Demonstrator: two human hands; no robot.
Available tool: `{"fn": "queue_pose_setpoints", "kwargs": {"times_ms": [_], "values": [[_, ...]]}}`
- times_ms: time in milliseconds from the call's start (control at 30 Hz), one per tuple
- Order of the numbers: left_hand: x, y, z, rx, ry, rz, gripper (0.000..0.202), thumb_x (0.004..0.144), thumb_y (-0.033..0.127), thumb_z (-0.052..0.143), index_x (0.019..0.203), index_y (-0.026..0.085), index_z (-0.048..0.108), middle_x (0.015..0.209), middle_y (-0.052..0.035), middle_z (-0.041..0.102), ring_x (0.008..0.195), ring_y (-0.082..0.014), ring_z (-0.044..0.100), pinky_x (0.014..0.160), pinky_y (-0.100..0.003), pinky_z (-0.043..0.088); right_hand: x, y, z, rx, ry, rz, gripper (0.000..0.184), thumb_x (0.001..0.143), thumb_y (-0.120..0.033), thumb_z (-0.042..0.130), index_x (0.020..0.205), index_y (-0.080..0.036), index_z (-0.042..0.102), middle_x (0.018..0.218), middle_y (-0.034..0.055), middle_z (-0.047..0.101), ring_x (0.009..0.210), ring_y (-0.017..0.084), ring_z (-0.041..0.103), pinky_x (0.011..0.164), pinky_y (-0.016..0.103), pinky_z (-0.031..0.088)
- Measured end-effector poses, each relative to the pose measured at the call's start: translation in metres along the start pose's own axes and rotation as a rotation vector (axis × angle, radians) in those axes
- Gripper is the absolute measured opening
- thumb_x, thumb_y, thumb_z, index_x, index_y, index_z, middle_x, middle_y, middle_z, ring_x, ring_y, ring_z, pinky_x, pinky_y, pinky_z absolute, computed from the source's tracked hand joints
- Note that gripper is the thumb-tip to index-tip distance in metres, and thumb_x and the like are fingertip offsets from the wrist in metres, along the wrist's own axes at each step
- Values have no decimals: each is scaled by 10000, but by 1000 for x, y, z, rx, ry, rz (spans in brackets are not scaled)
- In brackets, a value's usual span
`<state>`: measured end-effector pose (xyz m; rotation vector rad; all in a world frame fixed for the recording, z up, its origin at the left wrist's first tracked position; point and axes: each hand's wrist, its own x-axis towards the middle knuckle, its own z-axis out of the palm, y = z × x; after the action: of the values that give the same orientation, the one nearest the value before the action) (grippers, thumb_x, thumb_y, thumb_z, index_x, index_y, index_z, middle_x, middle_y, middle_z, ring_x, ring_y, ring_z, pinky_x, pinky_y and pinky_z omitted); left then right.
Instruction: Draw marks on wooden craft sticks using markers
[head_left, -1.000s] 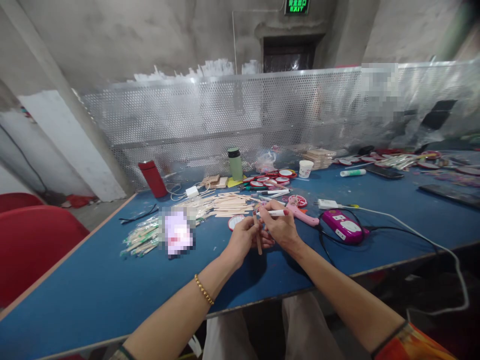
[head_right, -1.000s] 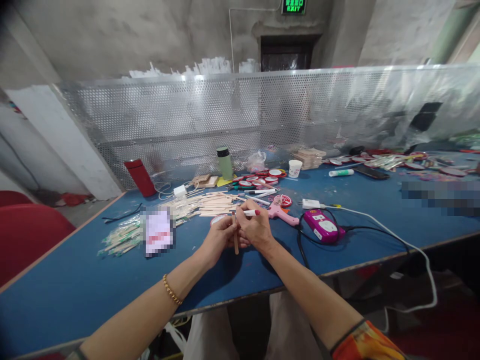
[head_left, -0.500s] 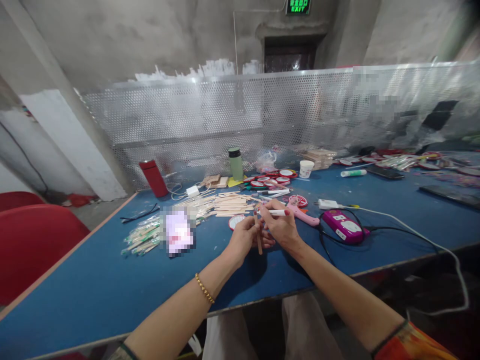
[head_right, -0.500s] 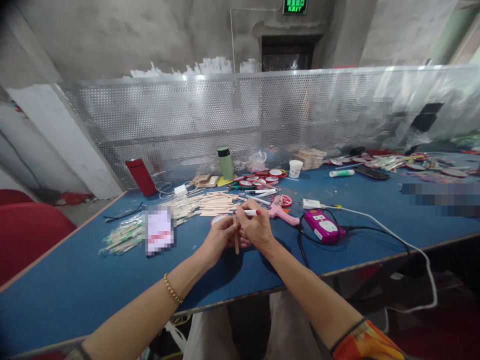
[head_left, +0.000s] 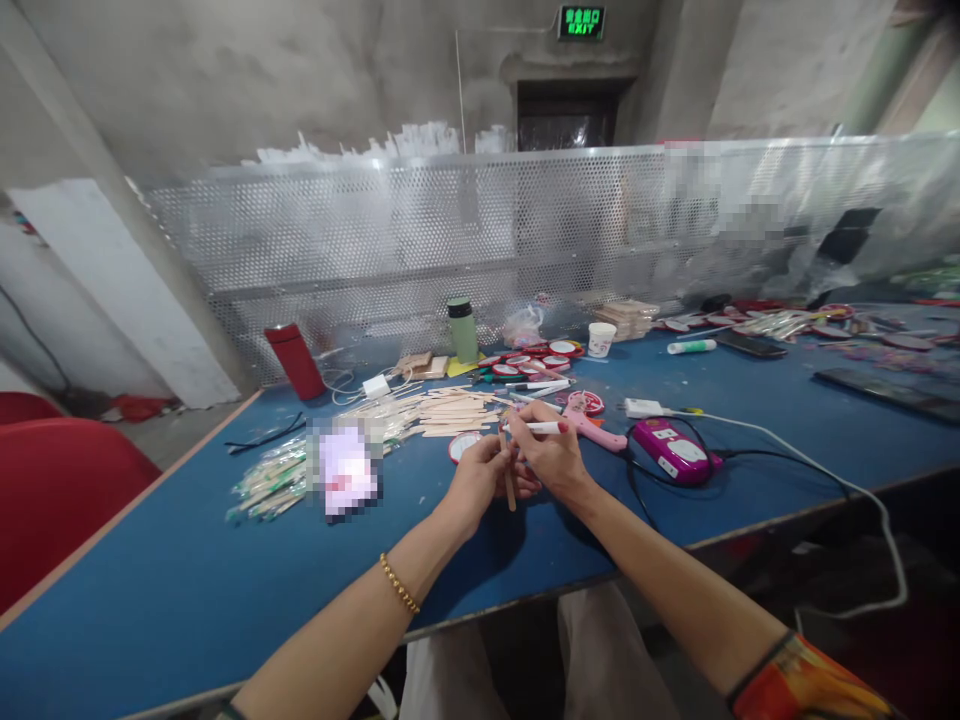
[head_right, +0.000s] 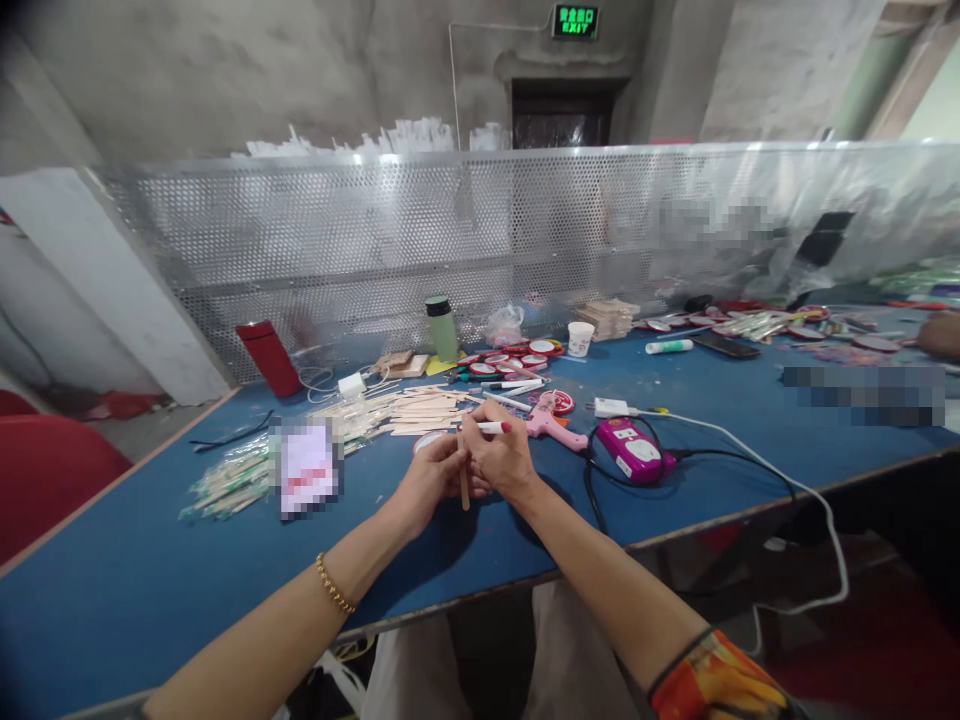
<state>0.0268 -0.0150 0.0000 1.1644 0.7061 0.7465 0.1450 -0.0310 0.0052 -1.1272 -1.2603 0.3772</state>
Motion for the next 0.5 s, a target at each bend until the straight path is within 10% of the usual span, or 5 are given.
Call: {"fn": "queue_pose_setpoints", "kwargs": {"times_ms": [500], "values": [[2,-4,-2,-12,-11,15,399,671,437,761,850,184,510,607,2,650,545,-217,693,557,-324,560,0,2,-1,11,12,37,305,832,-470,592,680,-212,535,518,-32,573,398,105,512,370,205,391]]}}
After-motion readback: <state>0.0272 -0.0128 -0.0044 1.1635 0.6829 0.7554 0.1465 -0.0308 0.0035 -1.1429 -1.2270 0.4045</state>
